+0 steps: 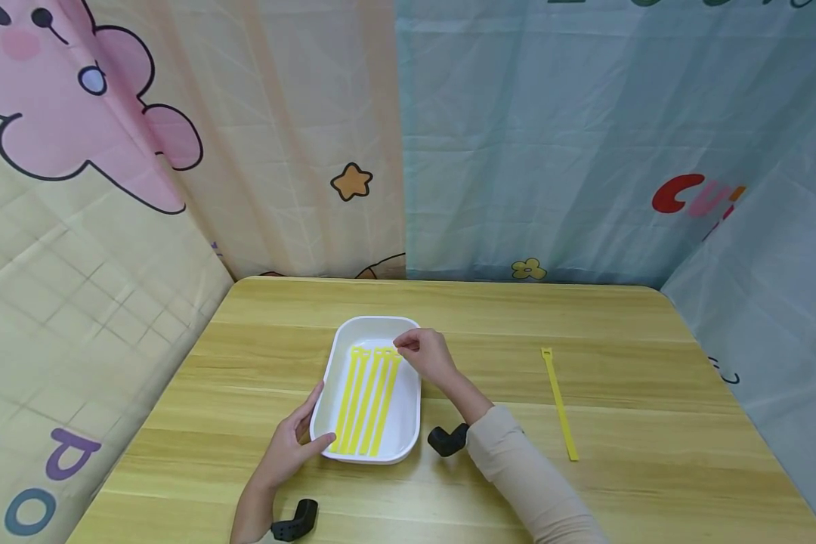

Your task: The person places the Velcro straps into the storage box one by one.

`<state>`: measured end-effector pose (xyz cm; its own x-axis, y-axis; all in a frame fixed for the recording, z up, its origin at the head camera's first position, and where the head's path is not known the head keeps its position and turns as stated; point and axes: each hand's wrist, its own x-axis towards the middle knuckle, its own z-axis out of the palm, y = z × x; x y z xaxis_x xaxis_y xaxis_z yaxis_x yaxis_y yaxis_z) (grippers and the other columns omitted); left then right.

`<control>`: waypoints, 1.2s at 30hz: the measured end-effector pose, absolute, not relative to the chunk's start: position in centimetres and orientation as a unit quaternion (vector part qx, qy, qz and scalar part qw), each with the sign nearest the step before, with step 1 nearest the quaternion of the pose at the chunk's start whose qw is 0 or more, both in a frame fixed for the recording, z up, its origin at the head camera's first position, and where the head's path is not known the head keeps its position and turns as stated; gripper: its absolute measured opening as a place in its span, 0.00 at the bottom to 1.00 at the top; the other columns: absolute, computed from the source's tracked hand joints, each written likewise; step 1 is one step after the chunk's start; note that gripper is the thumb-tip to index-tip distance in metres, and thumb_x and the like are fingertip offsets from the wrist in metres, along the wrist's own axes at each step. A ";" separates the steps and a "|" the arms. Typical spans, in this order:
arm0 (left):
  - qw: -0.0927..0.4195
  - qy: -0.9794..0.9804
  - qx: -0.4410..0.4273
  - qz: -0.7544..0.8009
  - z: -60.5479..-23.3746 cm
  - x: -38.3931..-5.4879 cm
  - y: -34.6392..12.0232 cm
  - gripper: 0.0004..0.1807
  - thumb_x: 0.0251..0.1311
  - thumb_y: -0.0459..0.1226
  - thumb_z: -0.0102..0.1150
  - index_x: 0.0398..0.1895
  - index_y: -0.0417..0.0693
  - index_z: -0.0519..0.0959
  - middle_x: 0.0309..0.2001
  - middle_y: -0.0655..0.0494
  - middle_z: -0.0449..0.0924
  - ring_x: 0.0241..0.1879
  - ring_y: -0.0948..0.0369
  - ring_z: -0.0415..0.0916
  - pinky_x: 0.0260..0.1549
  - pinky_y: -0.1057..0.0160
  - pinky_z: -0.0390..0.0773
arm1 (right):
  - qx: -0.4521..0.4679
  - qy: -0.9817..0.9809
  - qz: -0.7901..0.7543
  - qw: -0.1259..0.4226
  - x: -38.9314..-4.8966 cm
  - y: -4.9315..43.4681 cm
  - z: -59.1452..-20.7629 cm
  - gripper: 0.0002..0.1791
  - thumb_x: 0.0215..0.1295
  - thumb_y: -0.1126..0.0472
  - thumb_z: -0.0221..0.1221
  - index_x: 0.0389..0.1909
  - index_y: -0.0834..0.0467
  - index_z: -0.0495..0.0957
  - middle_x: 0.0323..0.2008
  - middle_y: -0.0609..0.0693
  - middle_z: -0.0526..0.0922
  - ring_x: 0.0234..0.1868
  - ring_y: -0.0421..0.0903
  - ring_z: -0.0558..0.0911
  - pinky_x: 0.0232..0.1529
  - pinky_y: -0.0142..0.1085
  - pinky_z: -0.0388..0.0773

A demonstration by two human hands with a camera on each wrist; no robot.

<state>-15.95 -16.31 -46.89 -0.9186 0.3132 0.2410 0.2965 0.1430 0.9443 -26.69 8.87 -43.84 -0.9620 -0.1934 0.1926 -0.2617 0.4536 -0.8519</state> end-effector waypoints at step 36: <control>-0.005 0.770 0.195 0.608 -46.9 -15.8 -16.2 0.40 0.51 0.26 0.63 0.66 0.30 0.53 0.67 0.40 0.50 0.65 0.47 0.47 0.58 0.74 0.52 | 0.110 -0.866 0.487 0.035 -25.9 18.7 -42.4 0.10 0.58 0.72 0.59 0.41 0.70 0.78 0.37 0.61 0.81 0.37 0.53 0.81 0.36 0.36 0.80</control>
<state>-15.78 -16.22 -46.86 -0.9239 0.2947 0.2440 0.3058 0.1853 0.9339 -25.86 18.66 -42.39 -0.9732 -0.1567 0.1686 -0.2254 0.5013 -0.8354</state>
